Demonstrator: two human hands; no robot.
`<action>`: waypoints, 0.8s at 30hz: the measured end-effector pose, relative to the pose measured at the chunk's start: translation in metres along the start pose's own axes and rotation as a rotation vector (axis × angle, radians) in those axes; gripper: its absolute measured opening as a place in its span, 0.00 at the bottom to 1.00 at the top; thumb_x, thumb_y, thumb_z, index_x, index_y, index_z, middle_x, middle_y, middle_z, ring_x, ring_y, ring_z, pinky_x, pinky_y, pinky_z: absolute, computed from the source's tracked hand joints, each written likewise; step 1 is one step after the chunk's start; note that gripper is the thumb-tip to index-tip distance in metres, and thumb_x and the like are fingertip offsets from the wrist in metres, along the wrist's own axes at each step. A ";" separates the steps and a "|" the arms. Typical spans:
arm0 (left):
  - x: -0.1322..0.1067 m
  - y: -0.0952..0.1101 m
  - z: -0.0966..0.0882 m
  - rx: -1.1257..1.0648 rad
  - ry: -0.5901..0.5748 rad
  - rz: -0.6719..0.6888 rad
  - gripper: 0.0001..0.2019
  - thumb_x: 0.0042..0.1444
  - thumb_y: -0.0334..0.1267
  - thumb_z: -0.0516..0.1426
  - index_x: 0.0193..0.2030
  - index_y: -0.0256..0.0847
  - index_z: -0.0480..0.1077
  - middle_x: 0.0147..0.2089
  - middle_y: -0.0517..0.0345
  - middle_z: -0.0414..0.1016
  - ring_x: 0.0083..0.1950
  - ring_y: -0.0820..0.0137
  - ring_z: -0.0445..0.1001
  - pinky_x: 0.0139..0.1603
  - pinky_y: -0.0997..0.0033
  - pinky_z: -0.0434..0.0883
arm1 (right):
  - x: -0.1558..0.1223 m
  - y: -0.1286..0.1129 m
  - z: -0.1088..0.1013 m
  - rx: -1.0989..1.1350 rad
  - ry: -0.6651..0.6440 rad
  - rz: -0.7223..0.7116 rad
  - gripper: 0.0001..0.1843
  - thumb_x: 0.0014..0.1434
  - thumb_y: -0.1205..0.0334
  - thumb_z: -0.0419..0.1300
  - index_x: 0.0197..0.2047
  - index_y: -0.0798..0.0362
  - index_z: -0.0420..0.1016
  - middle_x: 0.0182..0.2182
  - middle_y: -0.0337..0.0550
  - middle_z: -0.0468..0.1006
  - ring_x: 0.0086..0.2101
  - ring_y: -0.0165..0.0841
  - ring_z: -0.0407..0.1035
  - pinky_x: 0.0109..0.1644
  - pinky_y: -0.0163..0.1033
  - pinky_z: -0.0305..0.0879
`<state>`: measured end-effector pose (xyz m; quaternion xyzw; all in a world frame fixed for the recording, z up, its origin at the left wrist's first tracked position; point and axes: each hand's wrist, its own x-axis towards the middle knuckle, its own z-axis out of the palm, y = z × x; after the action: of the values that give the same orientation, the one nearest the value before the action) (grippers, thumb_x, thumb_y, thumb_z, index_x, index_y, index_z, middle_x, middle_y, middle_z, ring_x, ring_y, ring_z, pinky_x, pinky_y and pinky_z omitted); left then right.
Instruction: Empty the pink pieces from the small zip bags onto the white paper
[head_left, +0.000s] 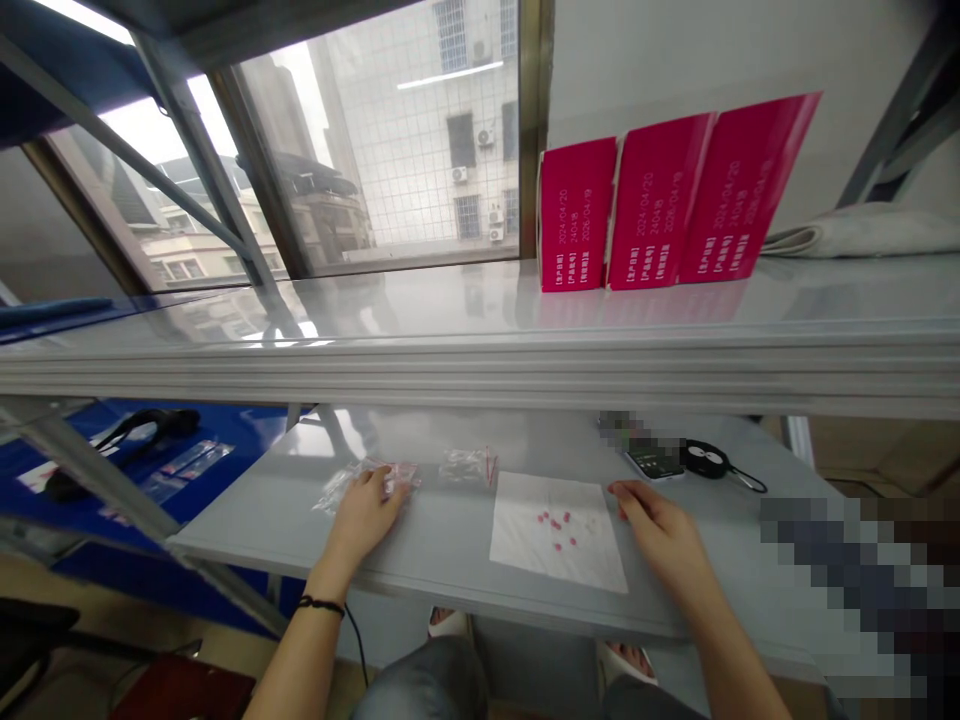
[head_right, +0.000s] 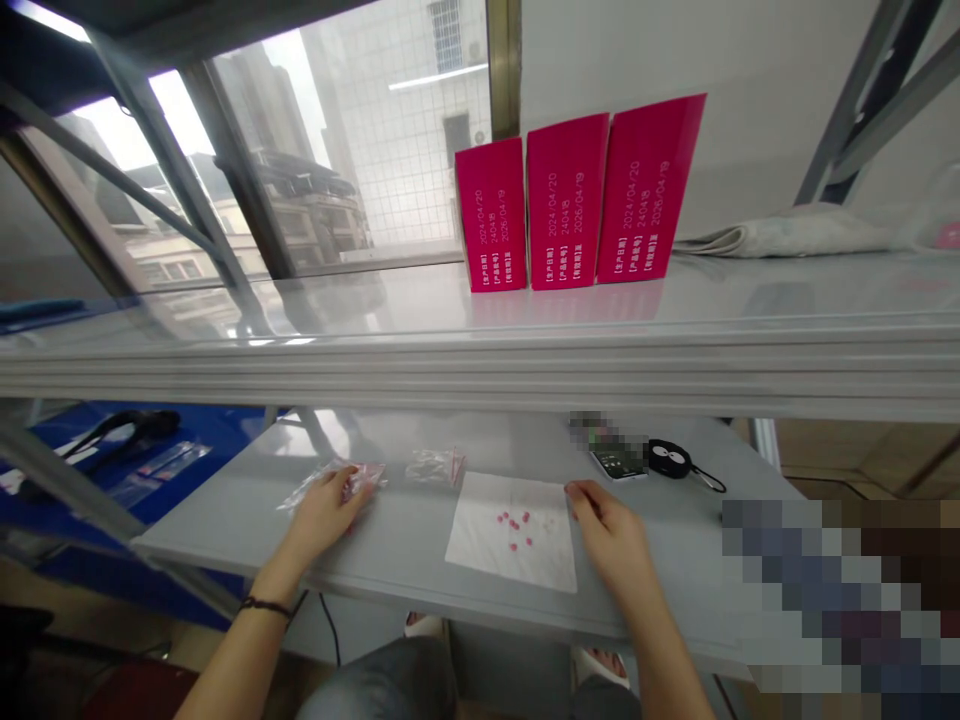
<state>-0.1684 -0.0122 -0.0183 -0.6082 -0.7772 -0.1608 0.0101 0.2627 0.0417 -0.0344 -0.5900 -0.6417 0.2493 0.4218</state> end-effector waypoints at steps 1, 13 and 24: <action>0.001 0.000 -0.001 0.006 -0.004 -0.002 0.24 0.65 0.47 0.52 0.60 0.31 0.71 0.53 0.37 0.78 0.54 0.52 0.76 0.55 0.59 0.69 | 0.000 0.001 0.000 0.007 0.003 0.005 0.25 0.60 0.41 0.51 0.38 0.52 0.80 0.29 0.45 0.81 0.34 0.43 0.75 0.38 0.41 0.66; -0.003 0.001 -0.006 0.038 0.037 0.041 0.12 0.61 0.35 0.53 0.40 0.42 0.79 0.41 0.49 0.83 0.43 0.58 0.80 0.44 0.66 0.70 | 0.002 0.001 -0.005 0.038 0.016 0.021 0.24 0.60 0.41 0.52 0.37 0.53 0.78 0.26 0.41 0.76 0.32 0.41 0.72 0.37 0.40 0.64; 0.003 0.037 -0.064 -0.123 0.471 -0.069 0.18 0.66 0.46 0.49 0.48 0.38 0.75 0.48 0.46 0.80 0.42 0.58 0.78 0.43 0.63 0.71 | -0.002 -0.014 -0.003 0.167 0.048 -0.006 0.20 0.61 0.45 0.56 0.34 0.52 0.77 0.25 0.39 0.74 0.29 0.38 0.69 0.34 0.38 0.62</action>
<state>-0.1459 -0.0186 0.0515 -0.5264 -0.7627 -0.3453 0.1484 0.2579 0.0370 -0.0220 -0.5567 -0.6101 0.2863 0.4857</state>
